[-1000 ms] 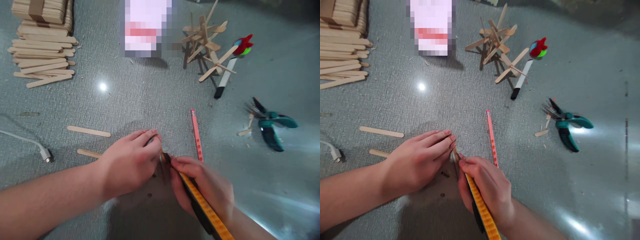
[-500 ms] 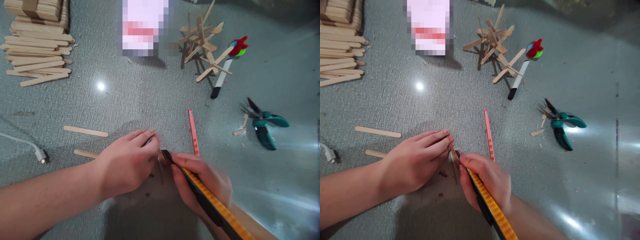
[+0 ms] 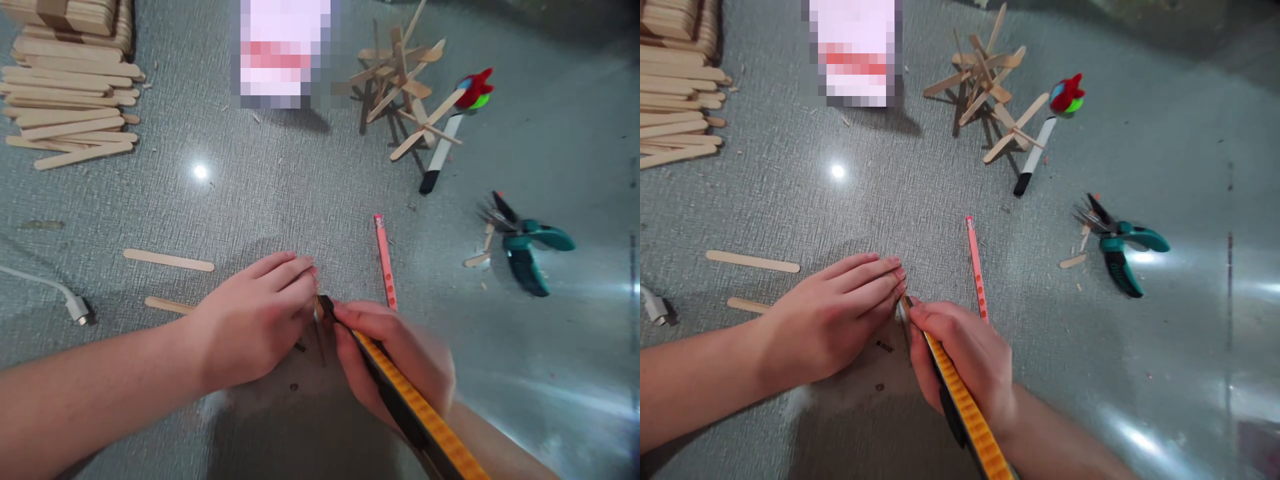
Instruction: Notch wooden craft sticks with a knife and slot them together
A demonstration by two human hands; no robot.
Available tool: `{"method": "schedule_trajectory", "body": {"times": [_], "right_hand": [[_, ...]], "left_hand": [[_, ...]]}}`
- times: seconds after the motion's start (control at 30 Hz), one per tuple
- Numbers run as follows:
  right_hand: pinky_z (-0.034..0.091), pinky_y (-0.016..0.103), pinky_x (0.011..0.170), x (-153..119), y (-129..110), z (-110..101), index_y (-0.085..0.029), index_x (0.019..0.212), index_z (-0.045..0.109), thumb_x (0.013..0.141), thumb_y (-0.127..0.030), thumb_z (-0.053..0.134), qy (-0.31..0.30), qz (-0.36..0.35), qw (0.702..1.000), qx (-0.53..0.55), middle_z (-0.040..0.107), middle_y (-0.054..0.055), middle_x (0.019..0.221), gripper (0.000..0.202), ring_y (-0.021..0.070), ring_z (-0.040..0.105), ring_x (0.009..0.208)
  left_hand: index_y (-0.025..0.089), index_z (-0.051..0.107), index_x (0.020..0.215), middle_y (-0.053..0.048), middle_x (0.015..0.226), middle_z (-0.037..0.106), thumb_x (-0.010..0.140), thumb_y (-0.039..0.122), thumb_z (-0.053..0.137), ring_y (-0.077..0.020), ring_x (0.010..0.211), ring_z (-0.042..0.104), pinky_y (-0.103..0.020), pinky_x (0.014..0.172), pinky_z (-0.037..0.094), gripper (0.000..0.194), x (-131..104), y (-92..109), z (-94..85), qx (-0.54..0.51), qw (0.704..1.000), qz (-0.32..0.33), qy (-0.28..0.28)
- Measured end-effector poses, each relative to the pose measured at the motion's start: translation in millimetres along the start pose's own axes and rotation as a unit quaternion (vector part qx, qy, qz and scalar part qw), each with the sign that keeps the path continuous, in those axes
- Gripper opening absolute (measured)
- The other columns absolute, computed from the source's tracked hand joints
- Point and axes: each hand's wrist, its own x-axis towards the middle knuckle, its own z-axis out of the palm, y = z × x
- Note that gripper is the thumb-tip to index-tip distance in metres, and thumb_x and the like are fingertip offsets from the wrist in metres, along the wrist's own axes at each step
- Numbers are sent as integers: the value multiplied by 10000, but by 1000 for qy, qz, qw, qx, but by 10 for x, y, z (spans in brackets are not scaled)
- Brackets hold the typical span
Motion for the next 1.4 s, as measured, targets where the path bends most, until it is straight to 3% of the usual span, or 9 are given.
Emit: {"method": "schedule_trajectory", "body": {"times": [0.23, 0.37, 0.7, 1.03, 1.2, 1.4], "right_hand": [[567, 233, 563, 123, -149, -3, -241, 968, 577, 891, -84, 562, -27, 35, 999, 16, 696, -1, 759, 175, 142, 695, 646], [570, 248, 569, 120, -147, -7, -251, 967, 570, 894, -97, 568, -36, 36, 999, 17, 709, -1, 772, 171, 151, 698, 640], [572, 242, 586, 60, -129, -35, -230, 942, 573, 878, -85, 578, -29, 32, 999, 30, 707, 4, 789, 159, 152, 706, 653], [596, 239, 607, 5, -59, -30, -235, 981, 573, 881, -80, 597, -31, 39, 998, 35, 729, 13, 850, 186, 149, 719, 695], [623, 251, 685, -58, -22, -56, -202, 975, 614, 875, -118, 632, -15, 36, 999, 17, 762, 29, 897, 132, 154, 746, 717], [627, 245, 688, -142, -21, -94, -223, 1051, 661, 855, -112, 656, 36, 26, 999, -13, 780, 11, 893, 225, 166, 763, 734]], "left_hand": [[64, 722, 956, -136, 1061, 693, 960, 170, 470, -275, 1126, 632, -410, 1056, 516, 274, 52, 28, 8, 9, 1000, 1, -14], [51, 715, 974, -162, 1060, 689, 956, 153, 430, -289, 1112, 641, -421, 1029, 538, 304, 67, 60, -3, 23, 999, -3, -29], [39, 728, 919, -171, 1028, 695, 916, 130, 457, -318, 1082, 661, -421, 1007, 552, 286, 63, 71, 12, 2, 1000, -21, 5], [28, 715, 957, -166, 1043, 691, 941, 107, 390, -271, 1107, 644, -387, 1045, 523, 335, 66, 61, 5, 17, 1000, -9, -17], [37, 714, 955, -170, 1063, 691, 939, 134, 439, -280, 1131, 642, -382, 1052, 517, 291, 56, 47, 6, 33, 999, 2, -25], [40, 708, 966, -181, 1119, 677, 932, 144, 455, -289, 1168, 618, -399, 1058, 508, 275, 33, 44, 9, 27, 999, 5, -33]]}}
